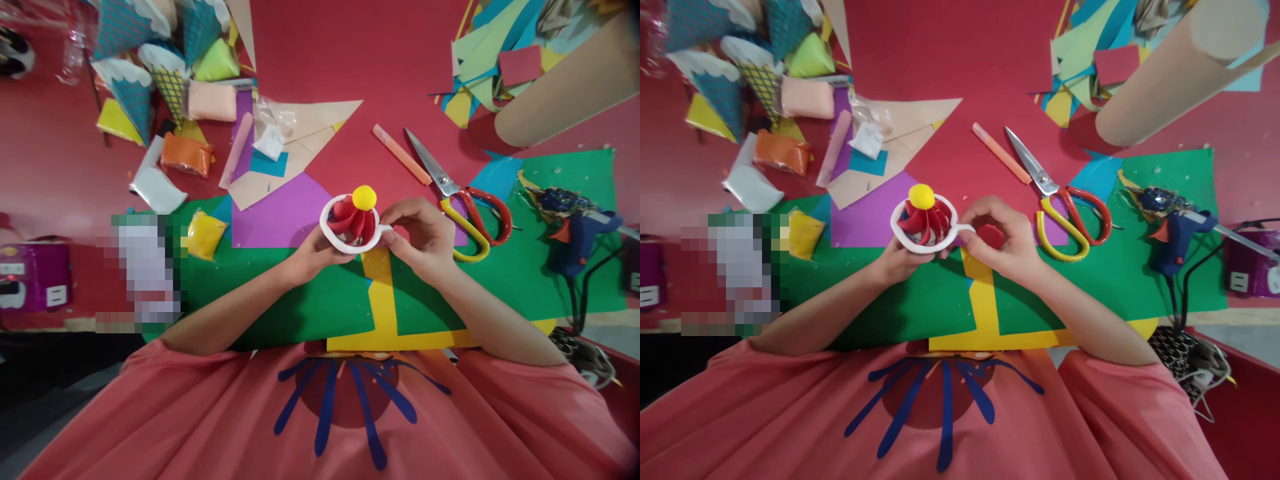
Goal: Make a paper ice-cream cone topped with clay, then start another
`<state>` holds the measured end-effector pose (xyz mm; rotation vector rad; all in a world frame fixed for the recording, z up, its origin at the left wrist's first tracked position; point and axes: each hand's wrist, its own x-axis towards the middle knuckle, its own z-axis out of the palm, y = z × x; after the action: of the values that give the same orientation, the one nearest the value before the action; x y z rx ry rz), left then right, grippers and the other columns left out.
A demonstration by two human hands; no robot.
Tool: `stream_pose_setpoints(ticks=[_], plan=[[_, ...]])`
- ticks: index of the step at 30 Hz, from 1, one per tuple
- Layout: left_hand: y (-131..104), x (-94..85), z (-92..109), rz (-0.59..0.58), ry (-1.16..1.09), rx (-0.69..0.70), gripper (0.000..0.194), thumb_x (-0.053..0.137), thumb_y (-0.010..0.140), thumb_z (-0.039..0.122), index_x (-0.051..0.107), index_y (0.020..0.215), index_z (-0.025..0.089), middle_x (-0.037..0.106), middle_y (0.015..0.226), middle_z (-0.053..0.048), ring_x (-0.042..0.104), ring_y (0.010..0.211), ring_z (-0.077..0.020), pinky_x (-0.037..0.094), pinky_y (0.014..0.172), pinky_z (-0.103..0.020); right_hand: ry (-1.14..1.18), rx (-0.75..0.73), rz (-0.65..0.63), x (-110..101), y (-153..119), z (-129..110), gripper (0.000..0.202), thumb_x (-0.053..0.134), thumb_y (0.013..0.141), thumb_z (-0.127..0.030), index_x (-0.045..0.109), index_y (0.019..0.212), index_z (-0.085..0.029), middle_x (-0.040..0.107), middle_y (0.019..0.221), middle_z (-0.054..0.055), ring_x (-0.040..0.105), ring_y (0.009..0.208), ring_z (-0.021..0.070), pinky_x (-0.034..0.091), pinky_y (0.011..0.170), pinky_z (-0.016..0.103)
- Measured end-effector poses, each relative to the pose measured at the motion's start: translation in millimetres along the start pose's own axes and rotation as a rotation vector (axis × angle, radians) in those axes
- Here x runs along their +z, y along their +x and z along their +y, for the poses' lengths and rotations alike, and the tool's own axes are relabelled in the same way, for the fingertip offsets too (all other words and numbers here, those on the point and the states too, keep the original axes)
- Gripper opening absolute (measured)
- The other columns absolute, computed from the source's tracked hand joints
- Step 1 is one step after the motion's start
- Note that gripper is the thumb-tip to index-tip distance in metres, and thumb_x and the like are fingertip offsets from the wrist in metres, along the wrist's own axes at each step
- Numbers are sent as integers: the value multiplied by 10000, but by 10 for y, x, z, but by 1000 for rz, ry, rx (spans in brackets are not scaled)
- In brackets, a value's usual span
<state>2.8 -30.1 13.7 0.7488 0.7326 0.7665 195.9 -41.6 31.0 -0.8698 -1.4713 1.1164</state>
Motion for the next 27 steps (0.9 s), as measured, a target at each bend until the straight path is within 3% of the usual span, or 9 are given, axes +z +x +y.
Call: stream_pose_setpoints(ticks=[8,19,24,27], plan=[[-14,-122,-94,0,76,41,439,922,553,326,721,926,210,697,839,16,623,705,-100,545,691,-216,-85,-50,-29,-19,-5,31,84,650,885,-265,658,945,-206,693,857,17,661,741,125,557,658,256],[-13,-122,-98,-94,259,151,485,845,668,506,718,1064,256,747,1001,-35,712,955,-216,602,877,-340,-199,-208,1,7,20,31,99,690,818,-139,645,879,-202,671,787,1,631,682,112,530,627,245],[-17,-118,-99,-116,303,164,463,820,695,488,693,1079,261,736,1022,-31,705,949,-210,598,854,-340,-264,-230,21,23,7,27,77,676,825,-147,628,859,-197,665,768,0,628,655,111,531,603,245],[0,-68,-63,-86,205,73,385,853,623,359,681,942,228,708,866,-5,679,797,-153,574,736,-269,-273,-205,52,24,-21,32,113,689,825,-144,621,894,-202,656,781,-7,633,663,107,536,604,239]])
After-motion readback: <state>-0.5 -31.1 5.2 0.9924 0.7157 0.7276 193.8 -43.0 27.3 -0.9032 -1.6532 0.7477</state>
